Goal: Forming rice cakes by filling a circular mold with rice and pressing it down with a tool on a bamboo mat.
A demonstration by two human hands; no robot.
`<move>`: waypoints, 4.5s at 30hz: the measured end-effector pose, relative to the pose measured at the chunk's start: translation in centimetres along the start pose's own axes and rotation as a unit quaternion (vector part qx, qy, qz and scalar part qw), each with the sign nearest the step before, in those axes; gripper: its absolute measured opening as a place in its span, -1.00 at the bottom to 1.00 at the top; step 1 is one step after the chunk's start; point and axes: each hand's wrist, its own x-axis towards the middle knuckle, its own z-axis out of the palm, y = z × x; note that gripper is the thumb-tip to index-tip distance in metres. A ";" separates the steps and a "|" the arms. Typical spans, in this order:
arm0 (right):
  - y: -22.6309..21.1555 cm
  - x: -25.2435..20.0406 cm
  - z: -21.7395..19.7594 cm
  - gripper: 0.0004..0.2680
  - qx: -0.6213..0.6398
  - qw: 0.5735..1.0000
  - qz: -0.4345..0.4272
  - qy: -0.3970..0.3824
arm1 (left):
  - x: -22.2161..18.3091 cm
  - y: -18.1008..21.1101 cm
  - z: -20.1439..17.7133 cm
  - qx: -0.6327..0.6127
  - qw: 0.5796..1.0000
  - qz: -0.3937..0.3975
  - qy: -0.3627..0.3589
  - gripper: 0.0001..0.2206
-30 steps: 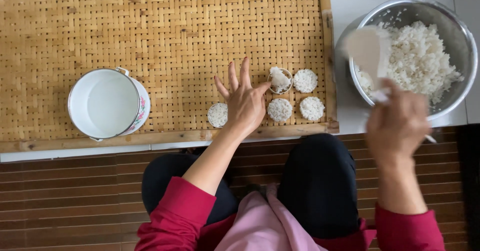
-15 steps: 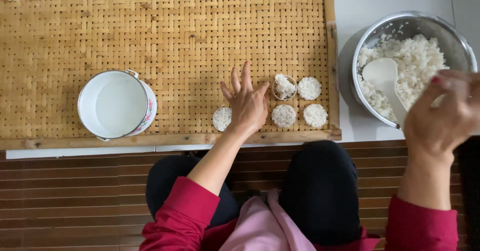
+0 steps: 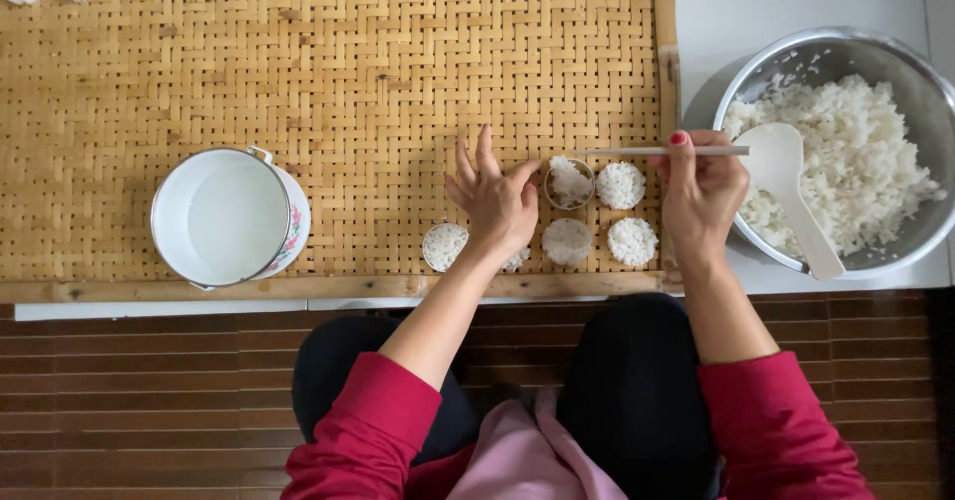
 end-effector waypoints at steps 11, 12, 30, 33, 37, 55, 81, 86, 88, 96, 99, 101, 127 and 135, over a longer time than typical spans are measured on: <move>0.0 -0.9 -0.1 -0.88 0.060 0.994 0.087 -0.030 | 0.1 -0.3 1.0 -0.044 0.999 0.017 0.007 -0.71; 0.2 -1.1 -0.4 -0.88 0.070 0.994 0.083 -0.028 | 0.0 -0.1 0.7 -0.041 0.999 0.027 0.016 -0.72; 0.4 -4.2 -0.8 -0.87 0.060 0.998 -0.012 -0.026 | -2.5 0.4 -0.6 0.094 0.987 0.117 0.063 -0.78; 1.2 -4.2 -0.4 -0.87 0.076 0.997 0.000 -0.022 | -2.5 0.4 -0.5 0.096 0.988 0.110 0.056 -0.78; 0.9 -4.3 -0.6 -0.87 0.084 0.996 0.009 -0.011 | -2.4 0.5 -0.6 0.090 0.989 0.103 0.047 -0.78; 0.4 -4.1 0.2 -0.86 0.071 0.997 -0.009 -0.008 | -2.3 0.9 -0.7 0.091 0.991 0.089 0.026 -0.75; 2.2 -0.3 1.0 -0.90 0.093 0.991 0.088 -0.034 | 0.5 0.5 0.5 0.046 0.993 0.067 0.083 -0.73; 1.2 -1.4 0.1 -0.88 0.067 0.995 0.059 -0.033 | -0.7 1.5 -1.3 0.042 0.993 0.087 0.067 -0.72; 0.9 -1.9 0.1 -0.87 0.045 0.997 0.045 -0.038 | -0.9 1.1 -1.2 0.044 0.993 0.089 0.056 -0.73; 0.0 -3.0 0.0 -0.88 0.037 0.998 -0.037 -0.039 | -1.2 0.6 -1.6 0.072 0.992 0.091 0.041 -0.70; 3.1 -2.9 -0.9 -0.87 0.091 0.995 -0.036 0.010 | -1.6 0.8 -2.8 0.050 0.995 0.090 0.013 -0.70; 2.5 -3.9 -1.9 -0.89 0.086 0.994 -0.060 0.017 | -2.2 1.1 -6.1 0.035 0.988 0.129 0.072 -0.77; -0.3 -6.5 -2.3 -0.93 0.065 0.995 -0.069 -0.039 | -2.8 -25.7 -21.5 0.386 0.872 -0.301 0.003 -0.83; 0.9 -6.0 -2.4 -0.95 0.095 0.989 -0.111 -0.029 | -4.3 -25.9 -21.4 0.373 0.895 -0.211 0.126 -0.85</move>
